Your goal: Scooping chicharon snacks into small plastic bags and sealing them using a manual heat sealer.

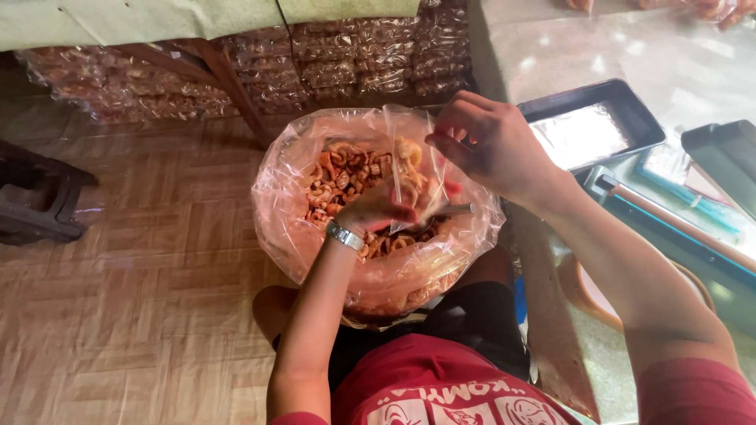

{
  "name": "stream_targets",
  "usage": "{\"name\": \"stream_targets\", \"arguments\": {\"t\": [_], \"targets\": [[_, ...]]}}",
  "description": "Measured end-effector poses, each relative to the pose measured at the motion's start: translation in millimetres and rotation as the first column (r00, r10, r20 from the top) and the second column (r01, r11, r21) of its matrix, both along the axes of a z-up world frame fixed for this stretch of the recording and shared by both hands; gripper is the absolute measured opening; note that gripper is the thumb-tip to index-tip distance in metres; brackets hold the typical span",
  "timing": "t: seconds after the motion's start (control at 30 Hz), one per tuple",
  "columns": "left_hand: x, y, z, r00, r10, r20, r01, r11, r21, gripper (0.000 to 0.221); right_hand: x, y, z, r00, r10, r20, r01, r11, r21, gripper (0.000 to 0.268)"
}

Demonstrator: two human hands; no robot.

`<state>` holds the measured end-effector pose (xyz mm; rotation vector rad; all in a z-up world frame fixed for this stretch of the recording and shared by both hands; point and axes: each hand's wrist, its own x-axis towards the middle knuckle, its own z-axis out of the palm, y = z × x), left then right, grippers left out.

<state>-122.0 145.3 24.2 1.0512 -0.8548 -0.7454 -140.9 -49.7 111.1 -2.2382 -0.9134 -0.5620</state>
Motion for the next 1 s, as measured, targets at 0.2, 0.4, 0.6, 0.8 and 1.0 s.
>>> {"name": "stream_targets", "arguments": {"t": [0.2, 0.4, 0.6, 0.8, 1.0], "targets": [[6, -7, -19, 0.997, -0.031, 0.069, 0.040, 0.990, -0.136, 0.035, -12, -7, 13, 0.981, -0.113, 0.155, 0.118, 0.993, -0.026, 0.012], [-1, -29, -11, 0.862, 0.225, 0.455, -0.257, 0.966, 0.011, 0.095, -52, -45, 54, 0.987, 0.024, -0.162, -0.064, 0.968, -0.244, 0.041], [-28, -84, 5, 0.902, 0.166, 0.399, -0.177, 0.984, -0.009, 0.083, -83, -94, 62, 0.992, -0.060, -0.114, 0.011, 0.922, -0.387, 0.042], [-54, -136, 10, 0.978, 0.000, 0.210, 0.027, 0.992, -0.123, 0.075, -129, -143, 57, 0.969, -0.141, -0.201, 0.093, 0.968, -0.232, 0.051], [-72, -197, -10, 0.963, -0.267, -0.040, 0.252, 0.941, -0.225, 0.116, -177, -176, 0, 0.954, -0.029, -0.300, 0.112, 0.958, 0.264, 0.128]]}}
